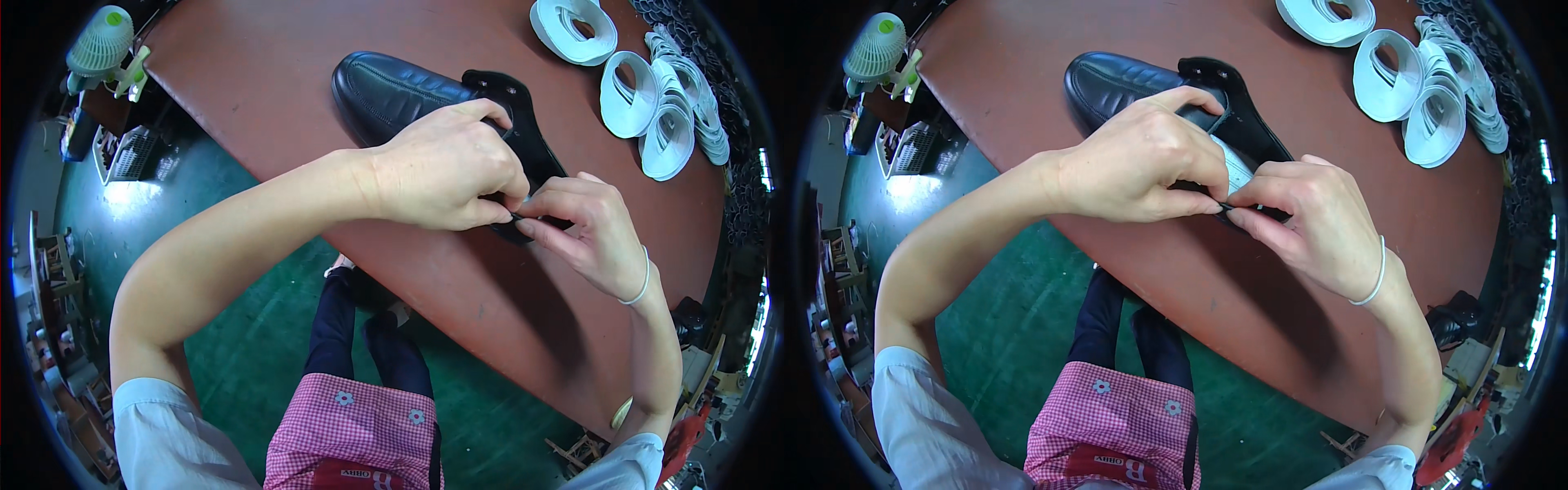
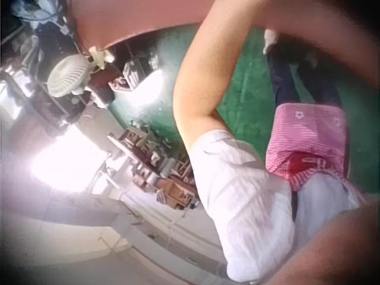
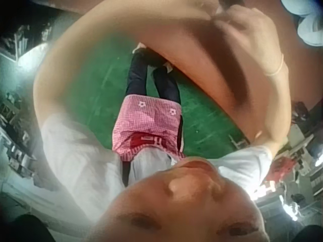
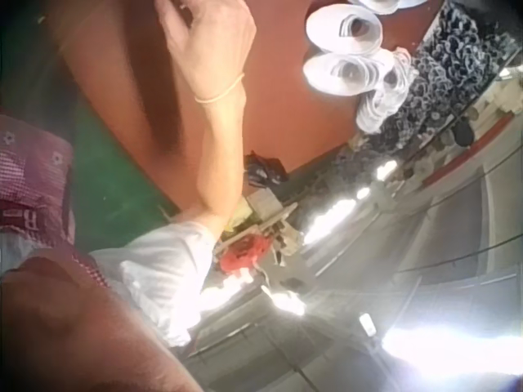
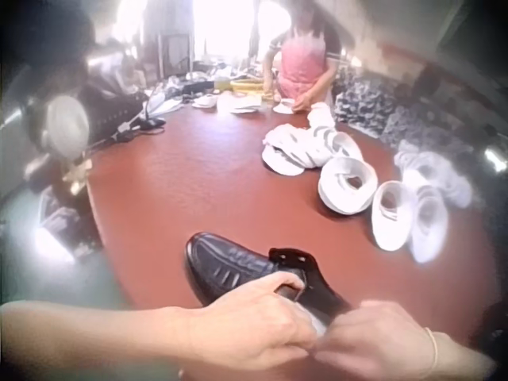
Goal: The person applies adhesive to the inner edge of a black leather shoe using a yellow applicator and then presses down the lining with their fingers.
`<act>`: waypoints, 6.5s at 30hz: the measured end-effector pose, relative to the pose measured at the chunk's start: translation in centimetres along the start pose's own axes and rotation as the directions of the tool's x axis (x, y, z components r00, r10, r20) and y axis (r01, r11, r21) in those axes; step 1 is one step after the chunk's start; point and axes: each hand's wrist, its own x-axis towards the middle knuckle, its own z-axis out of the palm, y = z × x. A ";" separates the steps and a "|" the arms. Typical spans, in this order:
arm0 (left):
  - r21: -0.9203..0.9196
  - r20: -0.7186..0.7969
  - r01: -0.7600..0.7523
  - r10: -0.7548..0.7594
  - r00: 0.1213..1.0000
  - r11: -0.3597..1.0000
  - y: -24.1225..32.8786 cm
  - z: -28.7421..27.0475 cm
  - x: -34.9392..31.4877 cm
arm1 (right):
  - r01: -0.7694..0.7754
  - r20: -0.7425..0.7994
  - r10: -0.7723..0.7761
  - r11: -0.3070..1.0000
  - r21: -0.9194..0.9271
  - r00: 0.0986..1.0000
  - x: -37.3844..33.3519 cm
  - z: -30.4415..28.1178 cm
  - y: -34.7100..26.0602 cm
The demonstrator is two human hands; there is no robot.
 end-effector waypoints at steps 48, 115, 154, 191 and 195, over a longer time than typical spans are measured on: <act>-0.357 0.005 0.124 -0.131 0.991 0.926 -0.7 0.9 -0.1 | -0.043 0.254 0.004 0.988 0.147 0.967 2.5 -1.9 0.6; 0.144 -0.062 0.103 -0.095 0.994 0.984 2.1 -0.1 -1.0 | -0.148 -0.491 0.107 0.988 -0.044 0.864 -1.3 4.8 -2.5; 0.277 -0.013 -0.234 0.247 0.969 0.932 -0.6 -0.9 -0.7 | -0.223 -0.404 0.380 0.896 0.383 0.832 -1.2 4.7 -2.8; 0.220 -0.047 -0.242 0.258 0.965 0.945 -0.6 -0.2 -0.7 | -0.244 -0.371 0.413 0.872 0.424 0.832 -1.3 4.2 -3.2; 0.339 -0.093 -0.242 0.288 0.953 0.909 -1.0 0.0 -1.0 | -0.289 -0.296 0.490 0.801 0.524 0.820 -0.7 4.2 -3.0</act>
